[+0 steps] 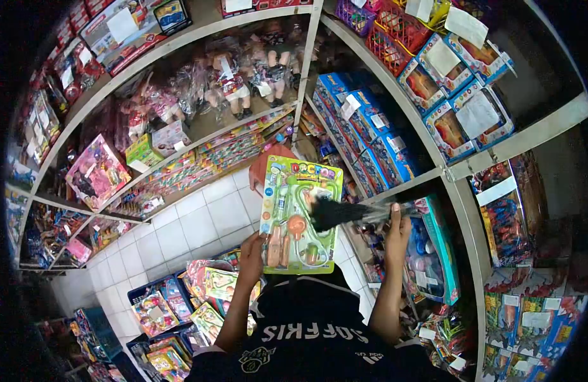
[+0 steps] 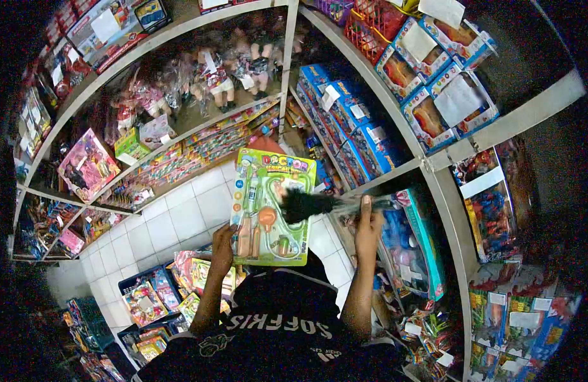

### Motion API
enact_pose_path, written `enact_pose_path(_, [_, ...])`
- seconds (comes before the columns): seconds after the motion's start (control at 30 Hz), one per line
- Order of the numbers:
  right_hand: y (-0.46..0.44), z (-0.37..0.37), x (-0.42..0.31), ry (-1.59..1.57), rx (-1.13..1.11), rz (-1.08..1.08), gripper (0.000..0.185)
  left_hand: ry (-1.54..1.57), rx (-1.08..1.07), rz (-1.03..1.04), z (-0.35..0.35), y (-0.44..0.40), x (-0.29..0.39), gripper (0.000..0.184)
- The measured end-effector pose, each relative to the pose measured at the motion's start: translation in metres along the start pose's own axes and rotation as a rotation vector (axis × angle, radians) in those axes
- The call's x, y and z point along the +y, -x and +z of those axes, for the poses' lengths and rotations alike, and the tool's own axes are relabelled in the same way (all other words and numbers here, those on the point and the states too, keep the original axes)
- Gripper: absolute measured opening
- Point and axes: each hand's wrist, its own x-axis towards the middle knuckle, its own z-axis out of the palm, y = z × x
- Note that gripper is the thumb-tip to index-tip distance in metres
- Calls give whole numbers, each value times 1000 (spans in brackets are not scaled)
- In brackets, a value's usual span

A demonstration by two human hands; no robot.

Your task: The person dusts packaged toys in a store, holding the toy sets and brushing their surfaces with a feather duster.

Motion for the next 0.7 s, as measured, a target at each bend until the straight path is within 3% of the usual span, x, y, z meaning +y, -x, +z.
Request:
enact_pose_path(0.07, [-10, -6, -8, -8, -13, 22, 37, 27, 19, -42, 15, -11, 2, 38])
enact_pose_path(0.1, [-18, -13, -7, 147, -14, -1, 39, 57, 42, -87, 19, -18, 5, 38])
enact_pose_path(0.13, [-24, -17, -6, 301, -17, -23, 42, -25, -97, -126, 17, -27, 14, 37])
enact_pose_path(0.2, [-38, -13, -3, 227, -22, -75, 46, -32, -191, -35, 21, -40, 10, 38])
enact_pose_path(0.27, [-60, -10, 6, 206, 42, -129, 44, 19, -77, -24, 47, -33, 52, 36])
enact_pose_path(0.33, [-82, -1, 0, 98, -23, -119, 41, -74, -67, 82, 52, -42, 46, 34])
enact_pose_path(0.4, [-89, 11, -19, 68, -53, -247, 38, -102, -102, 64, 58, -50, 48, 36])
enact_pose_path(0.43, [-82, 24, -40, -100, -95, -152, 36, -131, -151, 40, 62, -54, 52, 38])
enact_pose_path(0.5, [-95, 35, -43, -153, -172, -227, 32, -55, -105, 42, 74, -59, 51, 38])
enact_pose_path(0.53, [-94, 38, -51, -208, -247, -116, 28, -88, -100, 45, 80, -58, 58, 37])
enact_pose_path(0.63, [-107, 45, -59, -39, -397, -108, 25, -318, -25, -51, 90, -57, 67, 33])
enact_pose_path(0.67, [-110, 48, -61, -81, -436, -79, 24, -259, -129, -58, 88, -62, 56, 33])
enact_pose_path(0.7, [-113, 55, -62, -123, -478, -49, 24, -255, -103, -56, 88, -64, 57, 33])
